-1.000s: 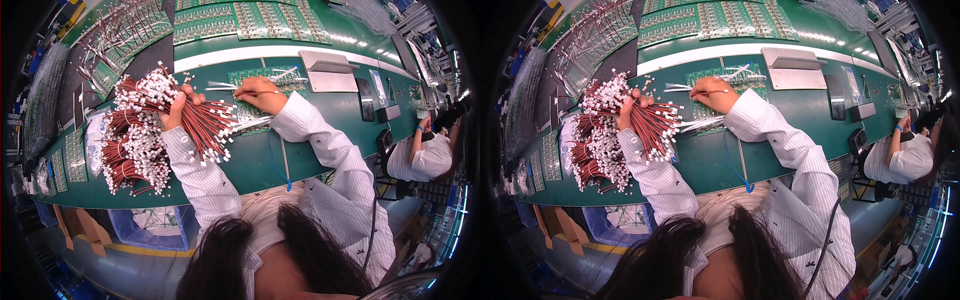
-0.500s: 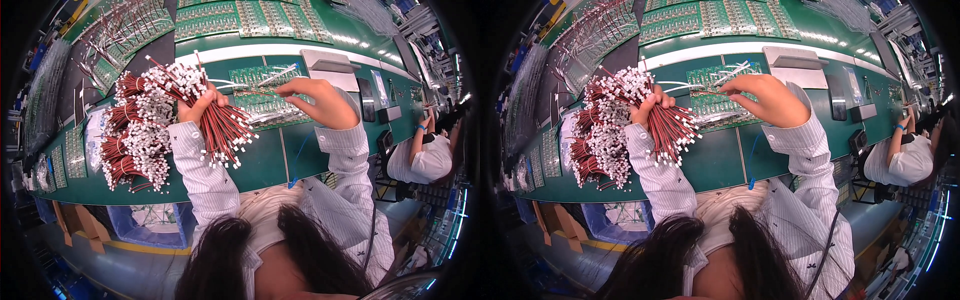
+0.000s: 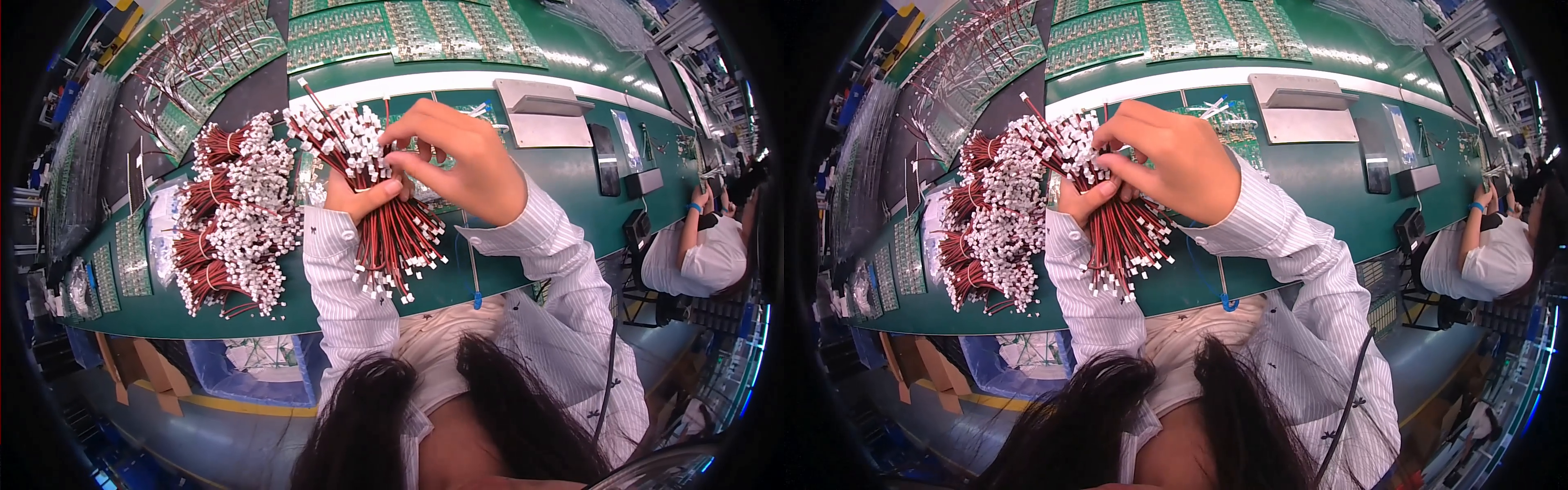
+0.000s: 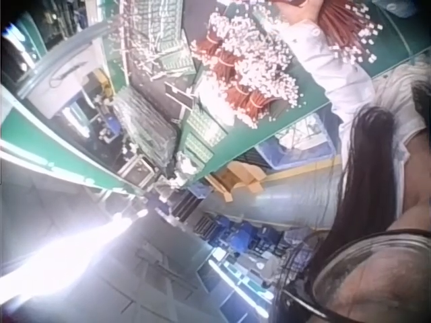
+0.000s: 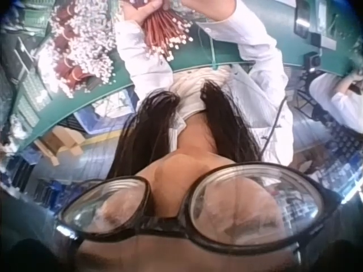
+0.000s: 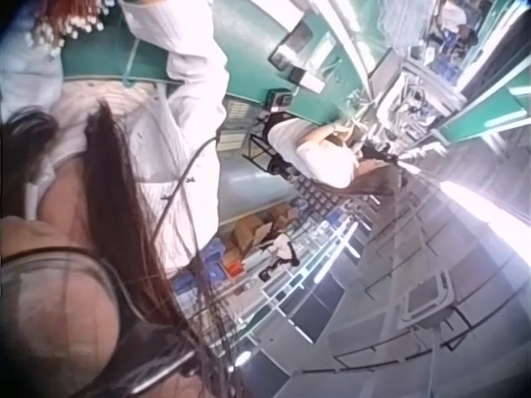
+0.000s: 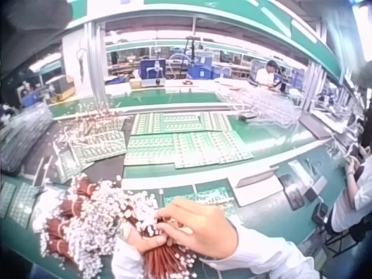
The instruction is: The person organizes and bundles electrical wires with connectors by hand.
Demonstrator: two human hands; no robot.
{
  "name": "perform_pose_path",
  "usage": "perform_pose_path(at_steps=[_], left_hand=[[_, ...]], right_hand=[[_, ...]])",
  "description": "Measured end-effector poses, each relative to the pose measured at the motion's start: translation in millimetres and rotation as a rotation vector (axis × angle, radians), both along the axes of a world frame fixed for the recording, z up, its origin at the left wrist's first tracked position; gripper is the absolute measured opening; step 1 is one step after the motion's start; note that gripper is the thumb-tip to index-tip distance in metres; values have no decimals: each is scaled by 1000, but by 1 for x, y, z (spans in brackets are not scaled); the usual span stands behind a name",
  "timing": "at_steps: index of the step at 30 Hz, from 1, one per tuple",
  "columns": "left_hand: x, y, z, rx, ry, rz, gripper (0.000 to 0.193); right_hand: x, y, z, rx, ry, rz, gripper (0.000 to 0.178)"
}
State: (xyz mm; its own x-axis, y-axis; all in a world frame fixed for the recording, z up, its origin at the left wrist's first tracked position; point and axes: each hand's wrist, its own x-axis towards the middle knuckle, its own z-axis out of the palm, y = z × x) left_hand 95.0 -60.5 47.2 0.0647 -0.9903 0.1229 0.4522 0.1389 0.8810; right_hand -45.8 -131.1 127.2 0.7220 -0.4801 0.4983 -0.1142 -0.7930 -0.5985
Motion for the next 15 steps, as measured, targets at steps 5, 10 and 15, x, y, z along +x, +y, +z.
perform_pose_path(at_steps=[5,10,15], left_hand=[[-1,1,4,24,-161,42,33],[-4,-3,-1,-172,88,-93,44],[-11,-4,-5,-119,217,-165,49]], right_hand=[[2,2,-2,7,-28,-16,18],[4,1,-4,9,-90,37,23],[-3,-3,4,26,-123,65,18]])
